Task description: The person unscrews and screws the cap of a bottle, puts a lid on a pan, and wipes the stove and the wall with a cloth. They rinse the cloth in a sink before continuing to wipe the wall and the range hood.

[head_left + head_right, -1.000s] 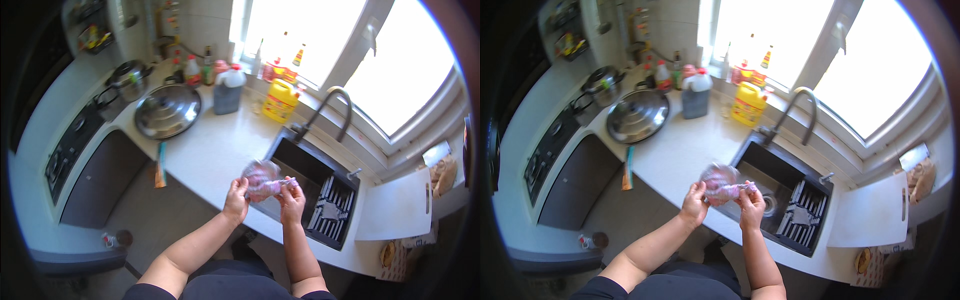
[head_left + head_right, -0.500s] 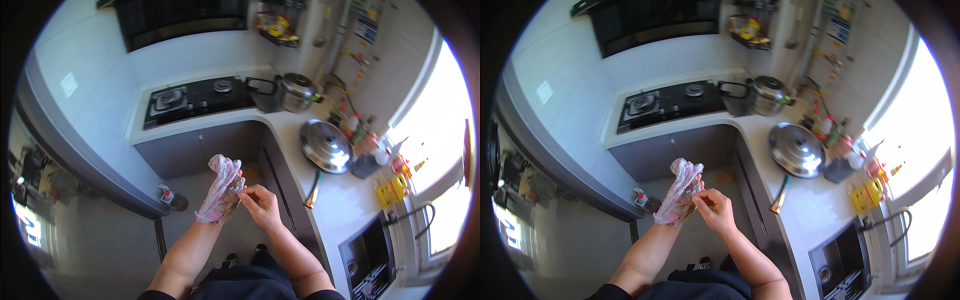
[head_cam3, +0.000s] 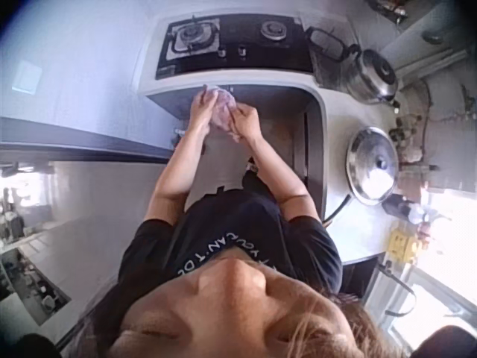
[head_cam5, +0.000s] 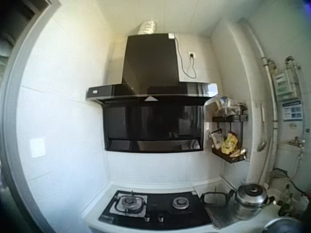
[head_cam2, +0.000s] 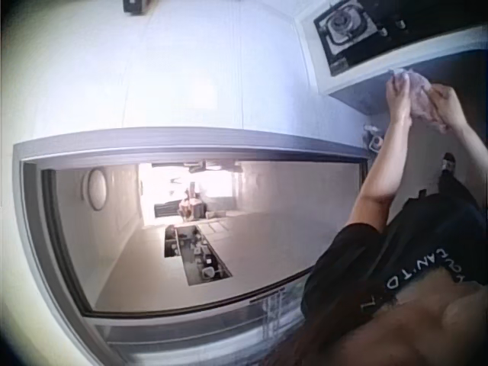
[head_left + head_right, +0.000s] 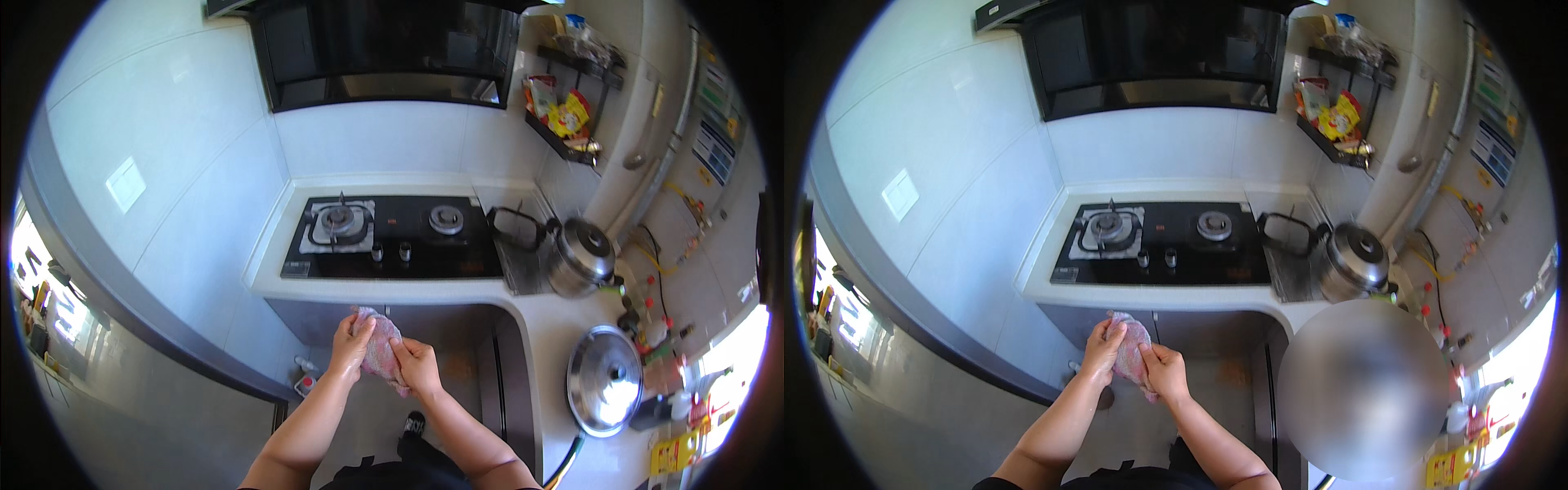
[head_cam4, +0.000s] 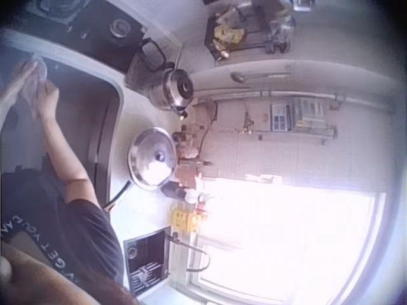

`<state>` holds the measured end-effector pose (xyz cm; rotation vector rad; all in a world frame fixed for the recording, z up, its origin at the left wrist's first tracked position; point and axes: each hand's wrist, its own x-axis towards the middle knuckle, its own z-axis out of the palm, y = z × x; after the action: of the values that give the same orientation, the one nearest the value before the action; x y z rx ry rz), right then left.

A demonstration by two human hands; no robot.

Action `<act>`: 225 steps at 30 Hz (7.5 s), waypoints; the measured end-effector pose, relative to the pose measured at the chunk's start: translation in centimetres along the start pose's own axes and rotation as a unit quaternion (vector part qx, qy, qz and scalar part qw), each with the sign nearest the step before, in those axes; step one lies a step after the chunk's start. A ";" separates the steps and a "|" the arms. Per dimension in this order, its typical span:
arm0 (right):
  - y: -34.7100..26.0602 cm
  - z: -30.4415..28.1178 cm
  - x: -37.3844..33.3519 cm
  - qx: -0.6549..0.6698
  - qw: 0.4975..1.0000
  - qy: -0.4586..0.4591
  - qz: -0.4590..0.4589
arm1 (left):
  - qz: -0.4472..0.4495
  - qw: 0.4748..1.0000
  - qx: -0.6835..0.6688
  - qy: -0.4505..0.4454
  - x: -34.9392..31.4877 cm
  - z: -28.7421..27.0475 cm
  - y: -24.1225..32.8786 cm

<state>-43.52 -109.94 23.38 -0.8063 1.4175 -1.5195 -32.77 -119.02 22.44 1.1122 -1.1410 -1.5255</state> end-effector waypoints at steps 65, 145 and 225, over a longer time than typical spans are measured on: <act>-10.4 12.0 88.0 -0.407 0.568 0.420 -0.579 | 0.255 0.880 0.393 0.076 76.5 -5.7 7.7; -6.5 17.6 84.0 -0.565 0.541 0.177 -0.597 | 0.277 0.674 0.685 -0.017 79.5 -3.5 3.3; -4.8 17.0 83.2 -0.618 0.542 0.119 -0.557 | 0.221 0.744 0.628 -0.064 76.8 -3.7 9.3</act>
<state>-62.35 -192.85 21.67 -2.9133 2.3483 -1.1022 -42.32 -195.87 20.19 1.3610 -2.4549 -0.2828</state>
